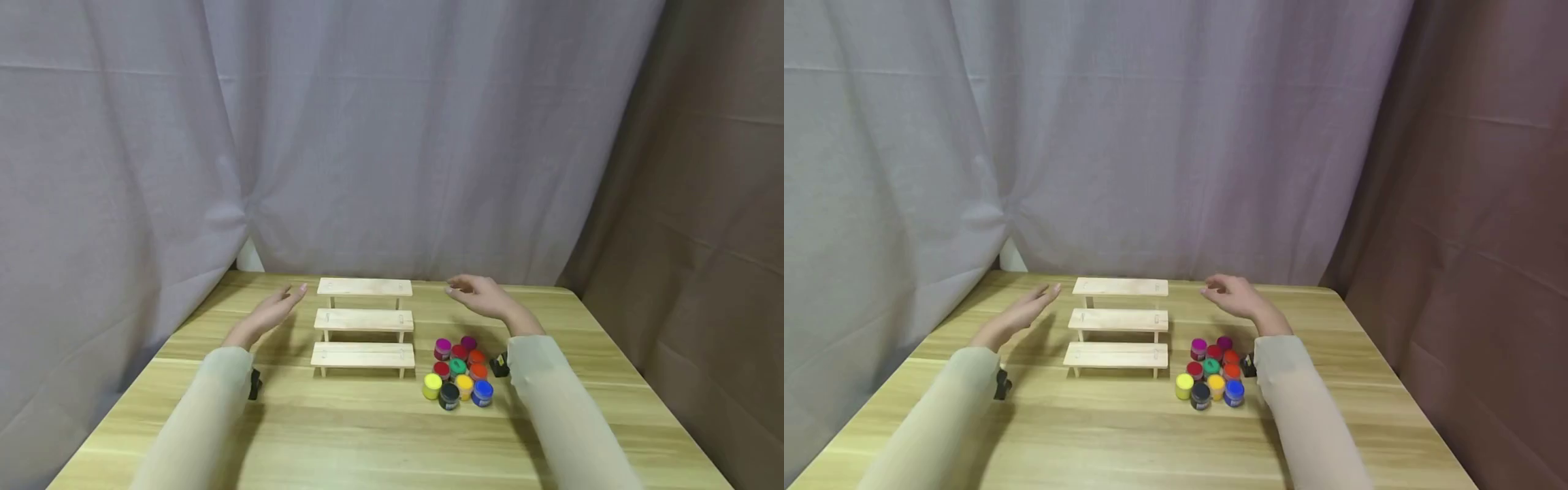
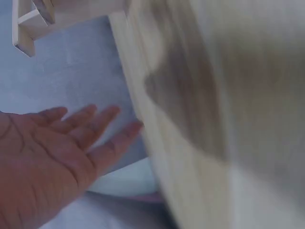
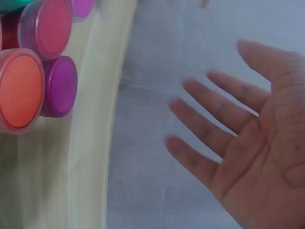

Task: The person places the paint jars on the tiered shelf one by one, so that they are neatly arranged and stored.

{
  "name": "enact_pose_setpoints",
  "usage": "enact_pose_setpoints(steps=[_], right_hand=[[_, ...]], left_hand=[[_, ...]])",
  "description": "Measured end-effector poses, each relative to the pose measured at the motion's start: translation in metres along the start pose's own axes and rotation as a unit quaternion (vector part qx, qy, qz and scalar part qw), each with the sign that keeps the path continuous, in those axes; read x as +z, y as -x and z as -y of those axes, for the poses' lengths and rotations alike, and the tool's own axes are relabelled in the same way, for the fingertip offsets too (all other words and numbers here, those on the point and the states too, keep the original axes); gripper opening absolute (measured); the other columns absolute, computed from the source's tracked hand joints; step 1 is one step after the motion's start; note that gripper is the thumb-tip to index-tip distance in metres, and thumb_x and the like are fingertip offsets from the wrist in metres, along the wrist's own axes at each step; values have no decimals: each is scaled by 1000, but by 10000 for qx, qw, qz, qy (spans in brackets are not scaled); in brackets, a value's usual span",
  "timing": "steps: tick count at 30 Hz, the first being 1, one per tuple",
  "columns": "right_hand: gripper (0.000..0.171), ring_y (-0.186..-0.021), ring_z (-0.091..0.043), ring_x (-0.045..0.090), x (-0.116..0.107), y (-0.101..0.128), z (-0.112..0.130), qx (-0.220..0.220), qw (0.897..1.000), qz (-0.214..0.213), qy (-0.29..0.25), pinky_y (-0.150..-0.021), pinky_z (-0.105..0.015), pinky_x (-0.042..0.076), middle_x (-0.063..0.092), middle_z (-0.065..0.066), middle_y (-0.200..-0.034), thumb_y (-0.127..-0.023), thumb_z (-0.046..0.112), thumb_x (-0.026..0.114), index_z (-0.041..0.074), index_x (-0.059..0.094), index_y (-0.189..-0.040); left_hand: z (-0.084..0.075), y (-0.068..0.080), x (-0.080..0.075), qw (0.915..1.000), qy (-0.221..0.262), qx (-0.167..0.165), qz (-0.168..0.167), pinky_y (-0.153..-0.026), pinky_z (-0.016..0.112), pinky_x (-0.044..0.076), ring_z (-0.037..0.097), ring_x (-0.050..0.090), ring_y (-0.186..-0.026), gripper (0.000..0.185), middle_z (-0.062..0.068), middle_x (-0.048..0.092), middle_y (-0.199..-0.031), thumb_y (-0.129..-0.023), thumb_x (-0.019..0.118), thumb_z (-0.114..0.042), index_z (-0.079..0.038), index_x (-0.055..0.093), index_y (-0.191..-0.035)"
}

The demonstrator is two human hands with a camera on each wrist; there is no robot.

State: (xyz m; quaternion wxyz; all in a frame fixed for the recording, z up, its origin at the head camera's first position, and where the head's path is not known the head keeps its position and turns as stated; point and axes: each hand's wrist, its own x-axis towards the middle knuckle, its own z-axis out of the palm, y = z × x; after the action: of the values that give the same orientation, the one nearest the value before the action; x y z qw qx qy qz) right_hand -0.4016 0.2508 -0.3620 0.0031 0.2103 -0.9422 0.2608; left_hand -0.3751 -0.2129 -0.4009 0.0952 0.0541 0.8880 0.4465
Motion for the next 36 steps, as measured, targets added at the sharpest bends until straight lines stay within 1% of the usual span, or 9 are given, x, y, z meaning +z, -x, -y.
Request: enact_pose_setpoints(steps=[3,6,9,14,18,22,25,31,36], right_hand=[[48,-123,-33,57,3,7,-6,140,9986,442,-246,-102,-52,49,62,-11,-132,-97,44,52,12,57,-133],[42,-121,-30,58,11,13,-9,194,9931,1035,-511,-101,-50,50,64,-8,-128,-95,40,58,14,61,-128],[36,-115,-26,62,21,15,-9,97,9869,1458,-680,-97,-46,53,67,-7,-123,-92,33,64,15,63,-124],[40,-106,-22,65,35,16,-7,201,9804,1797,-784,-92,-43,56,70,-5,-115,-86,29,71,10,65,-121],[37,-100,-20,65,43,16,-8,342,9778,1904,-799,-88,-42,58,71,-4,-109,-83,26,75,10,68,-116],[29,-96,-17,65,48,16,-13,517,9785,1850,-755,-87,-40,58,72,-2,-105,-81,23,77,14,71,-108],[29,-94,-16,64,48,15,-18,531,9783,1862,-736,-88,-39,57,71,-2,-104,-81,23,77,15,71,-107],[31,-93,-15,64,51,12,-27,282,9774,1925,-831,-87,-37,55,72,-3,-102,-82,24,76,12,69,-109],[30,-92,-14,64,53,10,-28,247,9795,1852,-757,-85,-35,56,72,-1,-101,-82,27,76,13,69,-108]], left_hand=[[7,2,9,9954,923,-59,233,-116,63,26,42,22,-146,101,16,14,-162,-85,34,-79,-13,6,-157],[13,4,22,9866,1592,134,333,-115,59,31,41,26,-145,89,14,17,-162,-92,39,-68,-12,11,-156],[15,2,35,9736,2244,341,262,-116,57,32,39,26,-145,73,12,21,-161,-98,43,-53,-12,18,-154],[18,-3,56,9447,3185,752,206,-117,53,33,34,26,-145,53,9,28,-158,-102,45,-31,-8,34,-149],[24,-3,66,9332,3491,823,209,-116,47,36,27,27,-145,45,4,32,-156,-101,48,-22,-8,43,-144],[31,-2,69,9249,3674,944,263,-116,45,35,29,29,-144,50,10,31,-156,-100,50,-18,-6,37,-147],[35,-4,69,9155,3875,994,428,-117,45,34,31,32,-143,57,14,28,-157,-98,52,-16,-7,31,-150],[41,-10,69,9110,3942,959,743,-118,46,32,29,39,-139,65,12,24,-160,-96,57,-16,-13,26,-153],[44,-9,68,9098,3969,923,789,-118,46,32,28,40,-138,68,12,23,-160,-95,57,-15,-13,24,-154]])
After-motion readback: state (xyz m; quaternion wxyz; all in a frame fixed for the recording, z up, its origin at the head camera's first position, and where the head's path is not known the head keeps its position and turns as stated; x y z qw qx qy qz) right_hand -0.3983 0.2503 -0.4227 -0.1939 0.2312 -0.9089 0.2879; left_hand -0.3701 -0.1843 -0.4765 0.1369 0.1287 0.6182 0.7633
